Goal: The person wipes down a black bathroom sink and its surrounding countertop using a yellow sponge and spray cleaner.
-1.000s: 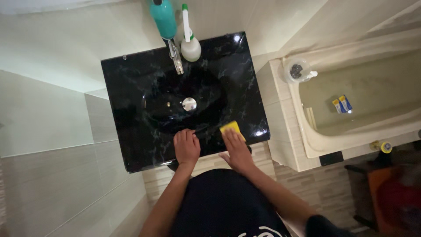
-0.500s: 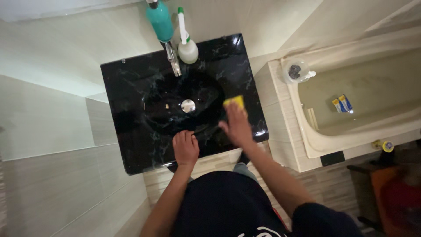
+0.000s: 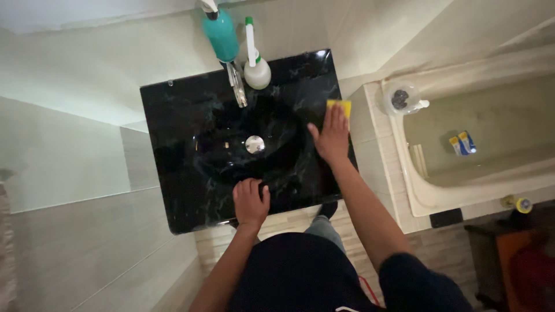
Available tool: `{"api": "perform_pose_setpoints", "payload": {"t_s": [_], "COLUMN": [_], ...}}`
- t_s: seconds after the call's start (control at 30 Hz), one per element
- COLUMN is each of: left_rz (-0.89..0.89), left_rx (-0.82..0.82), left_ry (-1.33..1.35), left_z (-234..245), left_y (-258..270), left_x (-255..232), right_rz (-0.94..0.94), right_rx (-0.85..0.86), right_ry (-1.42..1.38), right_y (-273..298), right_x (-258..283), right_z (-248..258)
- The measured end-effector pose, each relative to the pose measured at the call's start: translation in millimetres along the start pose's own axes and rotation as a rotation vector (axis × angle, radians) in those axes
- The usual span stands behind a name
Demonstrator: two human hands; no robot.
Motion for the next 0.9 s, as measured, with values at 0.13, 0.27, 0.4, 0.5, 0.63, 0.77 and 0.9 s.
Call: {"api": "perform_pose_setpoints", "payload": {"t_s": [0.13,0.27,0.4,0.5,0.63,0.77,0.9], "left_rz": [0.006,0.017,-0.036,-0.047,-0.015,-0.004,0.013], "left_rx": [0.015,0.021,-0.042,-0.044,0.019,0.017,0.067], "left_ry": [0.007,0.04,0.002,-0.013,-0.009,-0.002,0.006], "left_z": [2,9,17,15,9,4,-1], "left_y": [-4,-8,-14,-16,-13,-11,-9], "left_x": [0,-3,-9,-9,-4,0,5], "right_rz": [0.053,0.292,0.2,0.128,0.233,0.363,0.13], "right_rx": [0.073,0.07,0.042,-0.072,0.038,0.088,-0.013], "right_ry": [0.006,0.013,-0.013,-0.075,-0.09,-0.095,-0.047], "right_y": [-24,-7,-46,-96,-93,-102,-151], "right_x": [40,52,32,40,90,95,70], "right_z": [-13,-6,-10,-23,-56,-67,-60]}}
Point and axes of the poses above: each hand's wrist, its own y-axis away from the middle knuckle, its own z-axis out of the back of the hand, x = y × z, the point moved 5 cm from there along -y, towards the middle knuckle, and after that the axes turned 8 degrees about -z, right-handed, at the moved point
